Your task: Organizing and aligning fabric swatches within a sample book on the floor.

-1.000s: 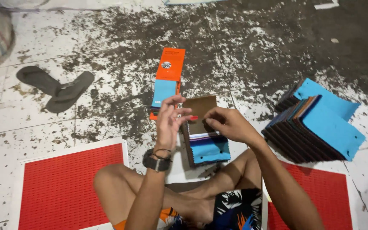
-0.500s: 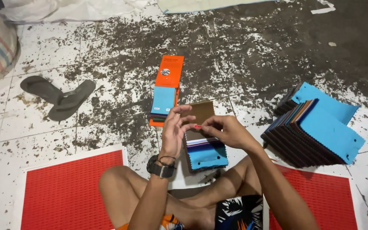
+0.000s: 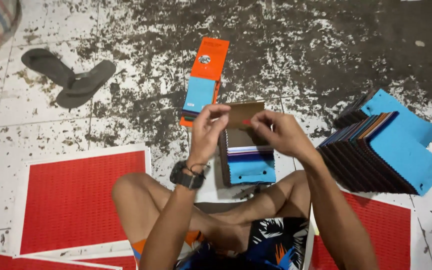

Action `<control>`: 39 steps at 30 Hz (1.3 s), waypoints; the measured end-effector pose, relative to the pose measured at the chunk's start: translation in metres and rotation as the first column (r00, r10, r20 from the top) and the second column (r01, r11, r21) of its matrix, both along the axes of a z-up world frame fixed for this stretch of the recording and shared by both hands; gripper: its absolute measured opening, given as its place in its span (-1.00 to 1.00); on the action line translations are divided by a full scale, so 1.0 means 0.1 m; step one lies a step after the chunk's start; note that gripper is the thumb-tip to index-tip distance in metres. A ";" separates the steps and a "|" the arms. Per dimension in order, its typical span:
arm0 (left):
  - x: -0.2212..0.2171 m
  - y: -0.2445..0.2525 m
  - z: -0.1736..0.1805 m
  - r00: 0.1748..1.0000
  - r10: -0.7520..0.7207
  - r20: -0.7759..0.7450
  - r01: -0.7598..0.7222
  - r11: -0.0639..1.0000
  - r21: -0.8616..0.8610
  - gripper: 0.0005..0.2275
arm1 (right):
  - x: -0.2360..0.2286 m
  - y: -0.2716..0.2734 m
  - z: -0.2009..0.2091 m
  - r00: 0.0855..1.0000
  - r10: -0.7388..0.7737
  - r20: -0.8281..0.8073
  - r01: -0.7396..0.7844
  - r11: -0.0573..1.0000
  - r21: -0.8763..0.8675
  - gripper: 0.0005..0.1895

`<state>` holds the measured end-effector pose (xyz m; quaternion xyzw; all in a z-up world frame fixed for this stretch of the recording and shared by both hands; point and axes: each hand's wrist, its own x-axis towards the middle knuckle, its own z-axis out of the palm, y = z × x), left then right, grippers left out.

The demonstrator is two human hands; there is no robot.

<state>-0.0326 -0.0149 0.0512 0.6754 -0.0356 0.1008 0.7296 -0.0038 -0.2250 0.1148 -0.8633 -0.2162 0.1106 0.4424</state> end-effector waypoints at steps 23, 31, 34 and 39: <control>0.54 0.11 -0.63 0.982 0.116 -0.151 -0.065 0.951 0.303 -0.74 | 0.68 0.38 -0.70 0.996 0.048 0.077 -0.028 0.968 -0.248 -0.84; 0.55 0.09 -0.57 0.978 0.127 -0.163 -0.067 0.943 0.327 -0.77 | 0.68 0.44 -0.66 0.996 0.038 0.080 -0.013 0.958 -0.286 -0.84; 0.57 0.07 -0.54 0.978 0.145 -0.153 -0.086 0.936 0.341 -0.81 | 0.66 0.47 -0.61 0.997 0.033 0.076 -0.009 0.957 -0.291 -0.83; 0.60 0.01 -0.58 0.956 0.235 -0.175 -0.164 0.925 0.344 -0.86 | 0.63 0.51 -0.63 0.991 0.010 0.136 0.031 0.956 -0.293 -0.86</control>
